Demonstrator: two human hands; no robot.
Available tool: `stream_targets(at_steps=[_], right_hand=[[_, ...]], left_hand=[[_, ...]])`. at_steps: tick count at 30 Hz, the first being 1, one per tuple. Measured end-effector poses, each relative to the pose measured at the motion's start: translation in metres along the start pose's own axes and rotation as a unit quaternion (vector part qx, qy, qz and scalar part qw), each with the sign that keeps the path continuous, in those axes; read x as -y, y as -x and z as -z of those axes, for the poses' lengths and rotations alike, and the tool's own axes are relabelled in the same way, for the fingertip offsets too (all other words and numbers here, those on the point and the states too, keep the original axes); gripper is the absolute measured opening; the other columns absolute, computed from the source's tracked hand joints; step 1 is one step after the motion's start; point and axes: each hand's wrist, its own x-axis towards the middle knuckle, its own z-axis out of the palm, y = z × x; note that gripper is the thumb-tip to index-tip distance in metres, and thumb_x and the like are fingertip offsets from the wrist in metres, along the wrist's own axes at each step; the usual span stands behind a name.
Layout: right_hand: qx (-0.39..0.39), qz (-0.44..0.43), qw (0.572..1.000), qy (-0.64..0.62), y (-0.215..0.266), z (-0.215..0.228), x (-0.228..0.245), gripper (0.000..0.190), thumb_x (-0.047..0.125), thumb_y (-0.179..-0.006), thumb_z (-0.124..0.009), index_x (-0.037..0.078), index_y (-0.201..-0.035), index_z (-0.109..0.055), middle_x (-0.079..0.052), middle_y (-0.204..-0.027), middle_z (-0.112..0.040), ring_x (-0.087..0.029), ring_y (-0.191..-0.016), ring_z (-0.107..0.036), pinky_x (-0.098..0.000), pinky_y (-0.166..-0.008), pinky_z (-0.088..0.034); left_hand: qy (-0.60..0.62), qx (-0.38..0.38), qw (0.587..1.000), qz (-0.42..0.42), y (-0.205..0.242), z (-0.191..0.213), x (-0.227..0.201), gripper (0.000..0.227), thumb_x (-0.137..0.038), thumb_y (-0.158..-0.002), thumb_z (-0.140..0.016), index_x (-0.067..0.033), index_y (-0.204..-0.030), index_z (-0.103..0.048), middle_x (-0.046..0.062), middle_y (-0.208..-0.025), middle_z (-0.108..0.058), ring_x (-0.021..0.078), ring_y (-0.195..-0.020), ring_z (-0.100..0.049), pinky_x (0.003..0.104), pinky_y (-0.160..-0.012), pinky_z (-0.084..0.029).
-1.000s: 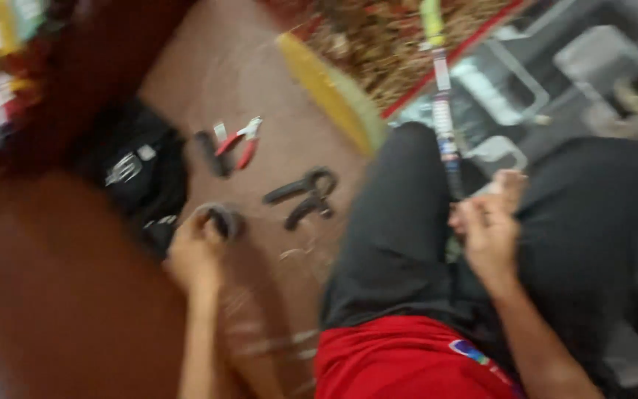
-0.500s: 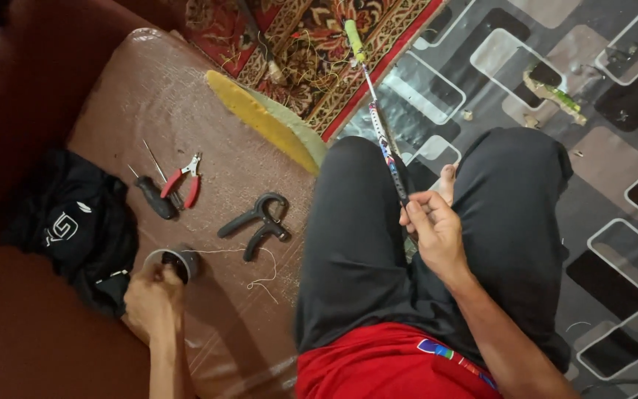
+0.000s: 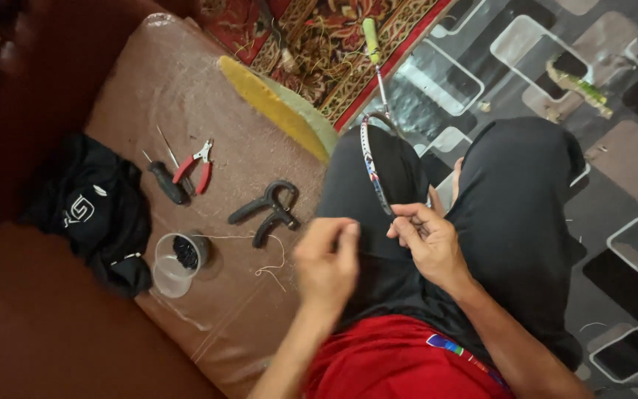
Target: Manually threading and tensioning strings on a badminton racket frame using pliers and an awl.
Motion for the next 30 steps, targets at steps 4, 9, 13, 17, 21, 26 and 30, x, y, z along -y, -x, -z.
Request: stream_targets(at_steps=[4, 9, 13, 17, 21, 26, 30], right_hand=[[0.010, 0.006, 1.000, 0.021, 0.005, -0.004, 0.002, 0.020, 0.007, -0.096, -0.061, 0.000, -0.113, -0.070, -0.012, -0.073, -0.074, -0.010, -0.055, -0.060, -0.0220, -0.055, -0.053], [0.012, 0.011, 0.999, 0.029, 0.003, -0.004, 0.005, 0.018, 0.008, -0.096, -0.062, 0.001, -0.111, -0.070, -0.010, -0.074, -0.075, -0.009, -0.055, -0.060, -0.0223, -0.055, -0.053], [0.017, 0.012, 0.999, 0.030, 0.003, -0.004, 0.006, 0.017, 0.009, -0.096, -0.063, 0.001, -0.109, -0.070, -0.011, -0.074, -0.075, -0.011, -0.055, -0.061, -0.0238, -0.055, -0.053], [0.018, 0.003, 0.999, 0.033, 0.003, -0.005, 0.010, 0.016, 0.009, -0.096, -0.063, 0.002, -0.108, -0.070, -0.010, -0.074, -0.075, -0.011, -0.056, -0.062, -0.0246, -0.056, -0.054], [0.021, 0.005, 0.999, 0.036, 0.002, -0.003, 0.010, 0.015, 0.008, -0.096, -0.063, 0.000, -0.107, -0.070, -0.011, -0.073, -0.075, -0.011, -0.056, -0.062, -0.0257, -0.056, -0.054], [0.010, 0.032, 0.997, 0.068, 0.001, -0.003, 0.005, 0.013, 0.007, -0.094, -0.065, 0.002, -0.105, -0.072, -0.008, -0.071, -0.072, -0.012, -0.059, -0.065, -0.0274, -0.059, -0.055], [0.003, 0.061, 0.990, 0.127, 0.001, -0.007, 0.014, 0.013, 0.005, -0.091, -0.067, 0.004, -0.102, -0.072, -0.012, -0.073, -0.073, -0.022, -0.063, -0.070, -0.0345, -0.058, -0.055]], left_hand=[[0.017, 0.040, 0.999, -0.021, 0.009, -0.023, 0.002, 0.009, -0.006, -0.088, -0.067, -0.0112, -0.087, -0.074, 0.005, -0.074, -0.069, 0.0262, -0.071, -0.070, 0.033, -0.063, -0.055], [0.004, 0.038, 0.998, -0.041, 0.002, -0.027, -0.001, 0.007, -0.007, -0.087, -0.068, -0.0083, -0.081, -0.071, 0.008, -0.065, -0.064, 0.0283, -0.059, -0.066, 0.033, -0.051, -0.052], [-0.008, 0.024, 0.998, -0.064, 0.003, -0.034, -0.002, 0.008, -0.007, -0.086, -0.069, -0.0101, -0.079, -0.070, 0.006, -0.064, -0.062, 0.0267, -0.058, -0.065, 0.033, -0.050, -0.051], [-0.017, 0.022, 0.996, -0.079, 0.003, -0.039, 0.000, 0.008, -0.006, -0.086, -0.069, -0.0089, -0.079, -0.069, 0.007, -0.062, -0.061, 0.0272, -0.057, -0.064, 0.033, -0.049, -0.050], [-0.037, 0.022, 0.995, -0.094, 0.002, -0.042, 0.000, 0.010, -0.006, -0.086, -0.066, -0.0084, -0.077, -0.066, 0.007, -0.060, -0.057, 0.0277, -0.055, -0.061, 0.034, -0.048, -0.049], [-0.161, 0.014, 0.972, -0.169, 0.002, -0.046, 0.005, 0.014, -0.013, -0.086, -0.065, -0.0106, -0.074, -0.059, 0.003, -0.060, -0.047, 0.0246, -0.056, -0.056, 0.033, -0.048, -0.047], [-0.250, 0.023, 0.945, -0.208, 0.000, -0.044, 0.003, 0.013, -0.014, -0.085, -0.063, -0.0103, -0.074, -0.057, 0.003, -0.063, -0.044, 0.0232, -0.057, -0.054, 0.032, -0.047, -0.045]])
